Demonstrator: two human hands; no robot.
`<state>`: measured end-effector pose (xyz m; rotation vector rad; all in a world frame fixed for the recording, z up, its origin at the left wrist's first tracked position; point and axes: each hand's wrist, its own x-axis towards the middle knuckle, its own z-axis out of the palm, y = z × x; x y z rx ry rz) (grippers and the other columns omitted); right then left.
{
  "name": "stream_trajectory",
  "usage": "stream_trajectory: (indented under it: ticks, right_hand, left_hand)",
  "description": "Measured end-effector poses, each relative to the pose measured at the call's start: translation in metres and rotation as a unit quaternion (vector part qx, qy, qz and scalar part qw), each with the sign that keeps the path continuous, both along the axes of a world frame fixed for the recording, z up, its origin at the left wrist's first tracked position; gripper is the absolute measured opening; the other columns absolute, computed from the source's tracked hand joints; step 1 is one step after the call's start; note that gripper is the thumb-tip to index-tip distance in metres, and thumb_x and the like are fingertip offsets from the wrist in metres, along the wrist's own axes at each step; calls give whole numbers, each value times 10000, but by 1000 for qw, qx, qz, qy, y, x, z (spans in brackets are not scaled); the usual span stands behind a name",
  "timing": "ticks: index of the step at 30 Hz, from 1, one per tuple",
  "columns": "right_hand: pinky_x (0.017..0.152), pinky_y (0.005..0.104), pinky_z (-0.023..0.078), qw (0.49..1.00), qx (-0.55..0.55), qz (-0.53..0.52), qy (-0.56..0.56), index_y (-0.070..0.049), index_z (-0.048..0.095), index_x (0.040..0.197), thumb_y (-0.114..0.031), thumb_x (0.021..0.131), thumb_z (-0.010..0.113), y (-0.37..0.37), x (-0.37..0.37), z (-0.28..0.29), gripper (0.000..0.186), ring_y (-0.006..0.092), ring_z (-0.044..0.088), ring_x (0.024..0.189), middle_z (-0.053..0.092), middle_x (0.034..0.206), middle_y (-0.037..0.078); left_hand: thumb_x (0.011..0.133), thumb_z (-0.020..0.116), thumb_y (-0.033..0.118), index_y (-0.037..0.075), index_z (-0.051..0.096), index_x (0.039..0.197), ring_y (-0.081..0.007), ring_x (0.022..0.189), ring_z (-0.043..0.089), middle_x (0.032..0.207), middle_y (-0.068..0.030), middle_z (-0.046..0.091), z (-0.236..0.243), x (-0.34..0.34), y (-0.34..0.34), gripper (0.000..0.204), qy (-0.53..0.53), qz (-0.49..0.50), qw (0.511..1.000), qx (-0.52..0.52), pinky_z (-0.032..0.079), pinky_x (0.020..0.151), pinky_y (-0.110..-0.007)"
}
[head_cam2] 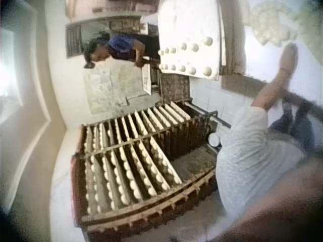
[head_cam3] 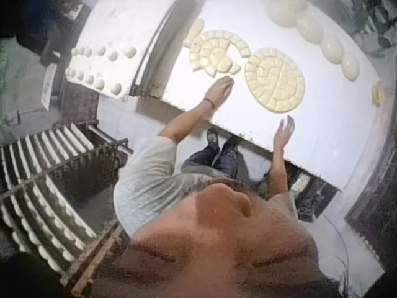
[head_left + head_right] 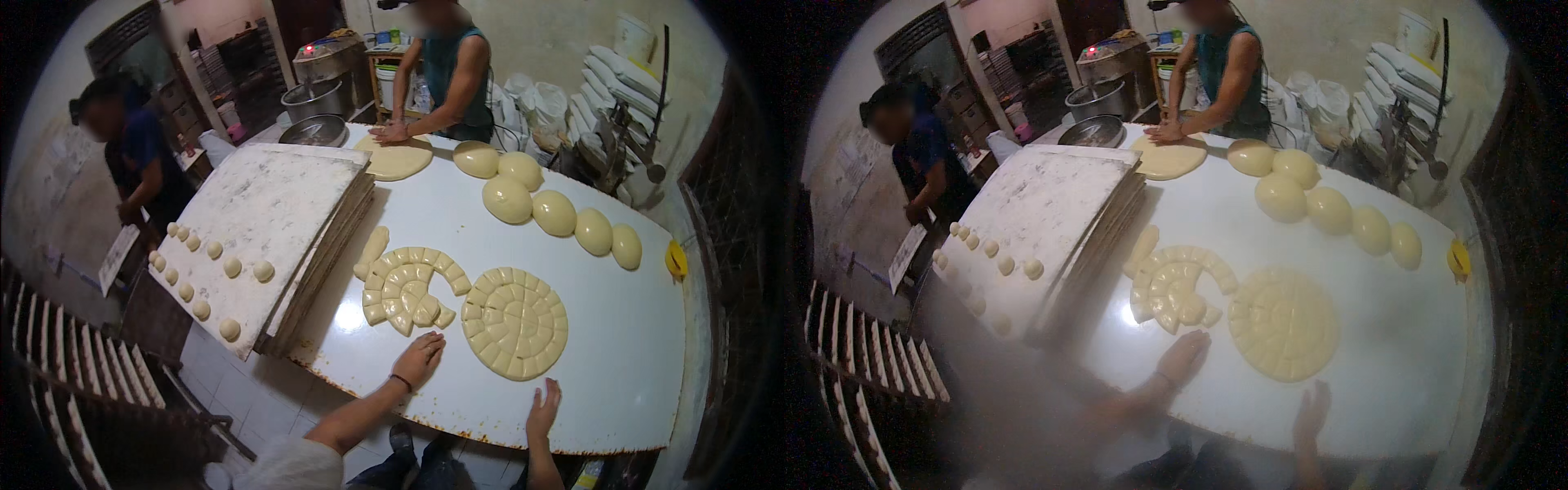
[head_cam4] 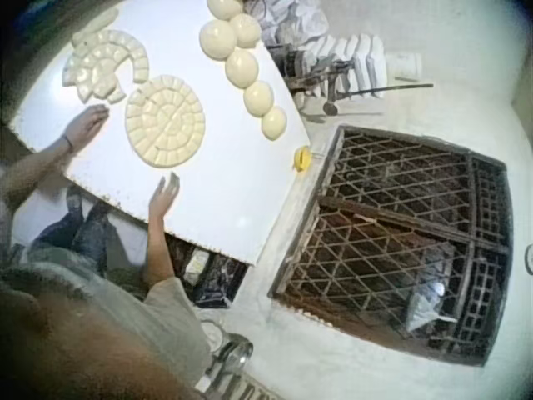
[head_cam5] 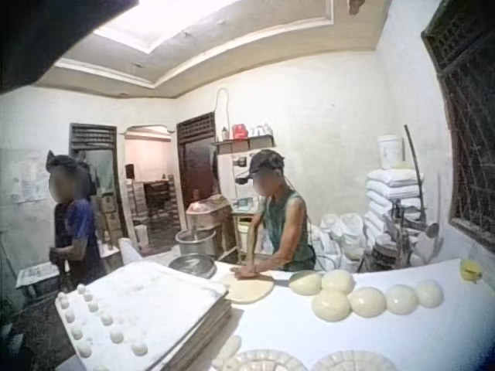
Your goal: The person prepares bread dough by kneading it on a table, applying a liquid using a brush to several dough balls, stretching a piece of dough by hand, and placing small dough portions onto a floured wooden board.
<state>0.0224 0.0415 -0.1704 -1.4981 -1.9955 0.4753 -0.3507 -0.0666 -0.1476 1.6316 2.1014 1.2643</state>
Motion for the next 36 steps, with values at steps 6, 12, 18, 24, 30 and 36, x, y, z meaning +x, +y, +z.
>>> stream_trajectory:
  ticks: [6, 12, 18, 24, 30, 36]
  right_hand:
    - [1200, 479, 400, 993, -71, 90, -22, 37, 603, 1370, -143, 1052, 660, -24, 96, -33, 370, 434, 505, 1407, 588, 1429, 251]
    - [1239, 514, 348, 993, -27, 116, -20, 33, 595, 1388, -129, 1061, 642, -22, 13, -2, 368, 448, 480, 1440, 603, 1419, 246]
    - [1194, 512, 403, 995, -89, 37, 40, 15, 616, 1336, -106, 1056, 647, -7, 47, 3, 307, 440, 515, 1392, 596, 1407, 238]
    - [1192, 497, 409, 982, -63, 173, -37, 33, 615, 1353, -99, 1055, 642, -34, 73, -31, 327, 440, 503, 1410, 610, 1392, 246]
    - [1139, 487, 431, 995, -20, 90, 27, 59, 550, 1373, -62, 1089, 570, 20, 15, 14, 309, 424, 546, 1303, 550, 1384, 255]
    - [1069, 419, 514, 977, -163, 93, 100, 52, 524, 1479, -130, 1074, 619, -26, 101, -64, 454, 328, 603, 1253, 577, 1384, 217]
  left_hand:
    - [1003, 726, 163, 42, 745, 1199, -351, 1269, 652, 1299, -155, 720, -28, -54, -90, 231, 78, -215, 973, -2, 544, 1094, -435]
    - [990, 745, 177, 45, 749, 1176, -344, 1271, 649, 1289, -158, 717, -17, 11, -29, 228, 66, -76, 995, -2, 539, 1102, -438]
    - [988, 753, 174, 50, 738, 1160, -365, 1275, 640, 1275, -159, 696, -6, -32, -63, 213, 99, -82, 990, -57, 541, 1093, -439]
    - [966, 768, 104, 54, 716, 1234, -354, 1272, 648, 1317, -152, 699, -19, 11, -62, 277, 31, -72, 996, -38, 536, 1095, -448]
    - [987, 733, 143, 47, 713, 1198, -344, 1279, 633, 1305, -149, 690, -9, -9, -36, 233, 46, 95, 993, -49, 521, 1115, -441]
    - [1036, 700, 168, 33, 703, 1277, -261, 1204, 655, 1248, -123, 715, -42, 30, -80, 277, -24, 66, 997, -45, 521, 1064, -383]
